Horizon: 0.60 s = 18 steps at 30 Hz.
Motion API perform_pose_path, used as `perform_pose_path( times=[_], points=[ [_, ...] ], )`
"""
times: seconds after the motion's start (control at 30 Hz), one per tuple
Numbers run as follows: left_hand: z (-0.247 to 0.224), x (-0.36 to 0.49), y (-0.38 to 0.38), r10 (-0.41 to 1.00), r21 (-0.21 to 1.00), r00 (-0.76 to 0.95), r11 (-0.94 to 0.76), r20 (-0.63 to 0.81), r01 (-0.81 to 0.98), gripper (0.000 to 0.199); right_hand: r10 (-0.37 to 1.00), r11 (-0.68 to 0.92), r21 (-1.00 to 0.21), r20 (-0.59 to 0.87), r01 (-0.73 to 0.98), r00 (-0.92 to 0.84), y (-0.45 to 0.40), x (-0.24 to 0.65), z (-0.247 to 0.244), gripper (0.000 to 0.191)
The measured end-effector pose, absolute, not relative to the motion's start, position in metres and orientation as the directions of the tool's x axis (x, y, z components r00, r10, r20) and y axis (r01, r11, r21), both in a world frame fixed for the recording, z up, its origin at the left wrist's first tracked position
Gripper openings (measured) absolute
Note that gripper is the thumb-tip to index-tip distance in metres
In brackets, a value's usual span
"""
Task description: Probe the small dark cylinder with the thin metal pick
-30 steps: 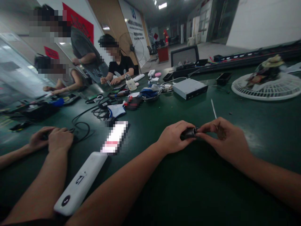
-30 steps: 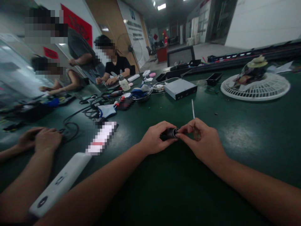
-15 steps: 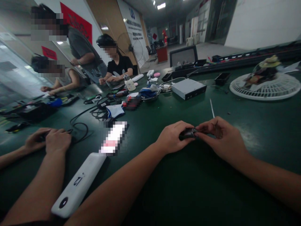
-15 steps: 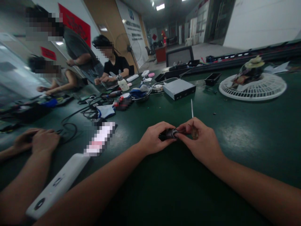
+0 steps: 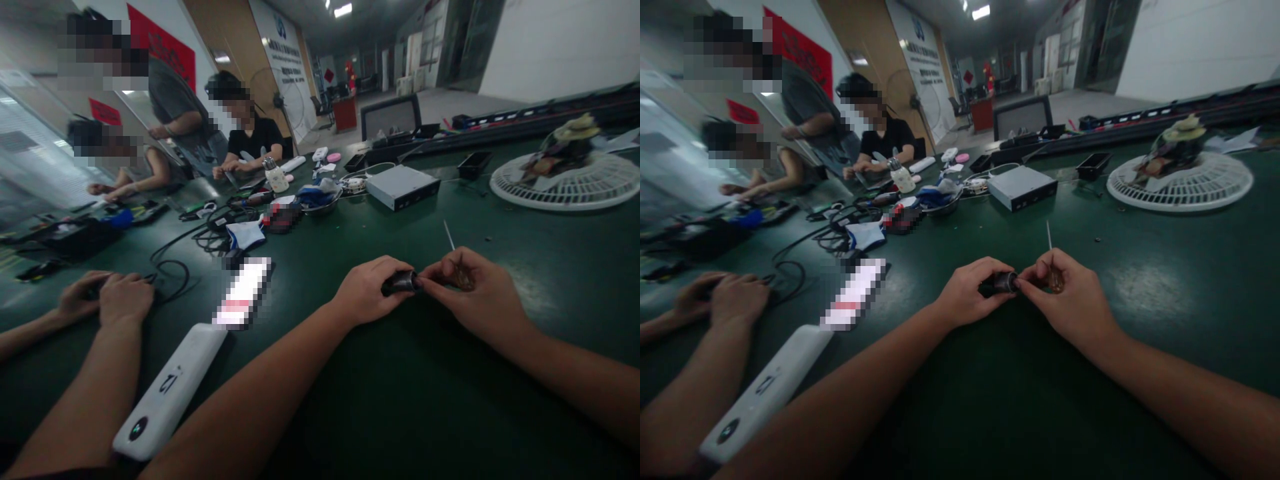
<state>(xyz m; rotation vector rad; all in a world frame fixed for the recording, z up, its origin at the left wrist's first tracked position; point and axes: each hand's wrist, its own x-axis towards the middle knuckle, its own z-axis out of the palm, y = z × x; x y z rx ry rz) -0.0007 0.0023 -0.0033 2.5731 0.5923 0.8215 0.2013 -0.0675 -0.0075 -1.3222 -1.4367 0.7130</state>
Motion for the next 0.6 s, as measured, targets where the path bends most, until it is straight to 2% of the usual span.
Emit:
perform_pose_path(
  times=[0.23, 0.37, 0.47, 0.6],
  points=[
    [-0.0027, -0.0008, 0.001, 0.45, 0.451, 0.785, -0.858, 0.425, 0.247, 0.028, 0.955, 0.207, -0.842, 0.285, 0.498, 0.085, -0.064, 0.2033, -0.0091, 0.033],
    [-0.0013, 0.0005, -0.0003, 0.473, 0.454, 0.768, -0.85, 0.432, 0.268, 0.027, 0.957, 0.182, -0.812, 0.277, 0.555, 0.091, -0.0629, 0.203, -0.0088, 0.025],
    [-0.0015, 0.0015, -0.0002, 0.534, 0.441, 0.721, -0.829, 0.442, 0.343, 0.026, 0.955, 0.205, -0.871, 0.278, 0.446, 0.104, -0.064, 0.2016, -0.0071, 0.021],
    [-0.0054, 0.0016, 0.0032, 0.653, 0.444, 0.59, -0.757, 0.476, 0.48, 0.028, 0.934, 0.311, -0.928, 0.339, 0.205, 0.116, -0.0676, 0.202, -0.005, 0.031]
  ],
)
